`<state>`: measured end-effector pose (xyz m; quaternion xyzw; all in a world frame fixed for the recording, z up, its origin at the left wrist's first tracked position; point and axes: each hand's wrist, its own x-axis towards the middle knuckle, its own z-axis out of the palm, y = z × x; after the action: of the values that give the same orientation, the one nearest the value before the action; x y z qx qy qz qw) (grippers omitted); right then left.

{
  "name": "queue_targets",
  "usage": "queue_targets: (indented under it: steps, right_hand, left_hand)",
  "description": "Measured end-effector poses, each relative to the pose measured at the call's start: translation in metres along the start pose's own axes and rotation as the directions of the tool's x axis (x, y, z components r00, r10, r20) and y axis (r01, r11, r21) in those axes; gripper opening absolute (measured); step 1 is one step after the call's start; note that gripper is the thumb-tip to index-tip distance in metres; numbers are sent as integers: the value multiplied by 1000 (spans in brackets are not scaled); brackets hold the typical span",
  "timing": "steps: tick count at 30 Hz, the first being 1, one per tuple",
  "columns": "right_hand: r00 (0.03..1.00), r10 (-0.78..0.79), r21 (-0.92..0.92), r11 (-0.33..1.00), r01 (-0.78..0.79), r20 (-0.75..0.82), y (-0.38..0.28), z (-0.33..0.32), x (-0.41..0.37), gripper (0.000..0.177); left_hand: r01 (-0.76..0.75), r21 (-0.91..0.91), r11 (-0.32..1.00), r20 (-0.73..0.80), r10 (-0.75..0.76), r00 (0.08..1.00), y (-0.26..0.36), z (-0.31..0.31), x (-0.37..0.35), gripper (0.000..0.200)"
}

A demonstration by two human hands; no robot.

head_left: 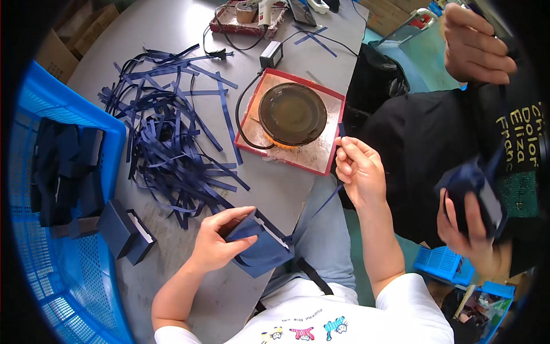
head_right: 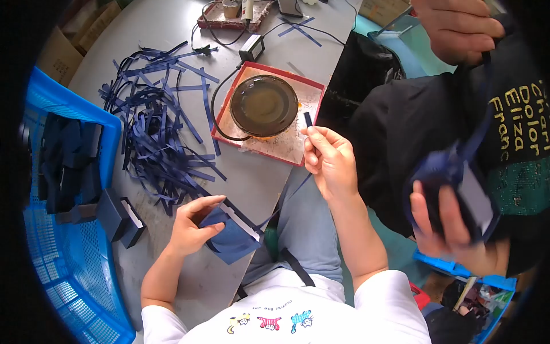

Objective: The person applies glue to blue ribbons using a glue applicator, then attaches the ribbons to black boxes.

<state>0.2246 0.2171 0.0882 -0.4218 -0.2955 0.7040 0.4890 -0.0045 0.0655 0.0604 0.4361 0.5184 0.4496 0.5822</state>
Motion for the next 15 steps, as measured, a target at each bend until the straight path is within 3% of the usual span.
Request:
queue_targets:
  steps: [2, 9, 15]
  right_hand:
    - [997, 17, -86, 996, -10, 82, 4, -5, 7, 16]
    - [997, -78, -265, 961, 78, 12, 13, 1, 22, 17]
    - [998, -56, -311, 949, 53, -1, 15, 3, 27, 17]
  left_hand:
    - [-10, 30, 999, 44, 9, 999, -1, 4, 5, 47]
    - [-111, 60, 992, 163, 100, 981, 0, 17, 27, 47]
    - [-150, 114, 982, 195, 126, 973, -2, 20, 34, 48]
